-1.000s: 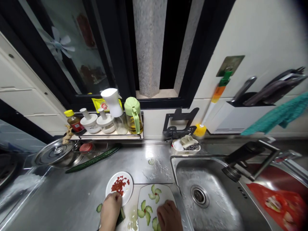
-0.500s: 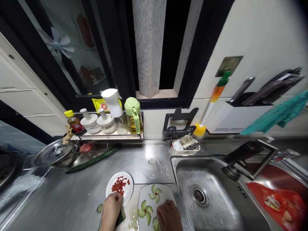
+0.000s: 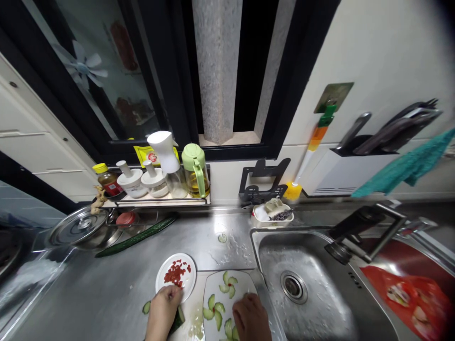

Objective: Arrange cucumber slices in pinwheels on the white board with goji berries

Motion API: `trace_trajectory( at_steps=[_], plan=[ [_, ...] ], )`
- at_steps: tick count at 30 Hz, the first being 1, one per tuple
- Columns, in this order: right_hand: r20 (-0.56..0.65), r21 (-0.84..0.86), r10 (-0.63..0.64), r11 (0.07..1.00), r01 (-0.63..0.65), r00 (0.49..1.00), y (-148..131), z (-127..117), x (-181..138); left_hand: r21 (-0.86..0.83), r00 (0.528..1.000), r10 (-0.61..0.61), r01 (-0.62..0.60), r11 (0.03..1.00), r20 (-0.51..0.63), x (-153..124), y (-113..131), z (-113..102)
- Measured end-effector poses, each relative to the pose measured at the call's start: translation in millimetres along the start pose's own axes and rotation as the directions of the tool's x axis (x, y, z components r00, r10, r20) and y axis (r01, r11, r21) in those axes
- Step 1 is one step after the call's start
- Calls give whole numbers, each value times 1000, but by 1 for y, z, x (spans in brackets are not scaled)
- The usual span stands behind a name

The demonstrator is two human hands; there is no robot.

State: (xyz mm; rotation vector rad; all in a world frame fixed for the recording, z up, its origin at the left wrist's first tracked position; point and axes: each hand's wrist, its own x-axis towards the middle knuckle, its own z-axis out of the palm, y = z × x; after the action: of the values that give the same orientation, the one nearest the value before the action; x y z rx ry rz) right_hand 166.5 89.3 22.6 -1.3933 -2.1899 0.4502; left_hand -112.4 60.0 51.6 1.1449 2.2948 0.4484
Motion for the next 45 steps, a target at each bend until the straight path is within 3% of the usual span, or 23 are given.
trace_trajectory(
  at_steps=[5,10,14,22,25,28,37,45],
  plan=[
    [48,13,101,995,-101,994,16,-19,0,-193,974,227,-227,955,-19,-23,29,21],
    [49,-6,221,975,-221,974,32,-31,-8,-222,905,409,-376,900,122,-48,73,63],
    [90,-18,232,973,-231,969,38,-34,-18,-199,872,438,-400,895,217,-61,101,91],
    [87,-100,260,963,-252,962,32,-36,-24,-19,819,545,-551,834,180,-65,117,118],
    [92,-135,252,962,-239,963,28,-36,-22,-7,794,595,-599,801,127,-64,115,122],
    [97,-152,235,964,-219,967,27,-33,-20,-14,777,607,-613,790,166,-63,116,122],
    [158,-179,247,959,-218,956,29,-24,-16,-6,803,525,-546,838,281,-61,122,115],
    [191,-170,242,963,-210,951,29,-23,-12,-58,810,520,-526,849,272,-61,121,115]
  ],
)
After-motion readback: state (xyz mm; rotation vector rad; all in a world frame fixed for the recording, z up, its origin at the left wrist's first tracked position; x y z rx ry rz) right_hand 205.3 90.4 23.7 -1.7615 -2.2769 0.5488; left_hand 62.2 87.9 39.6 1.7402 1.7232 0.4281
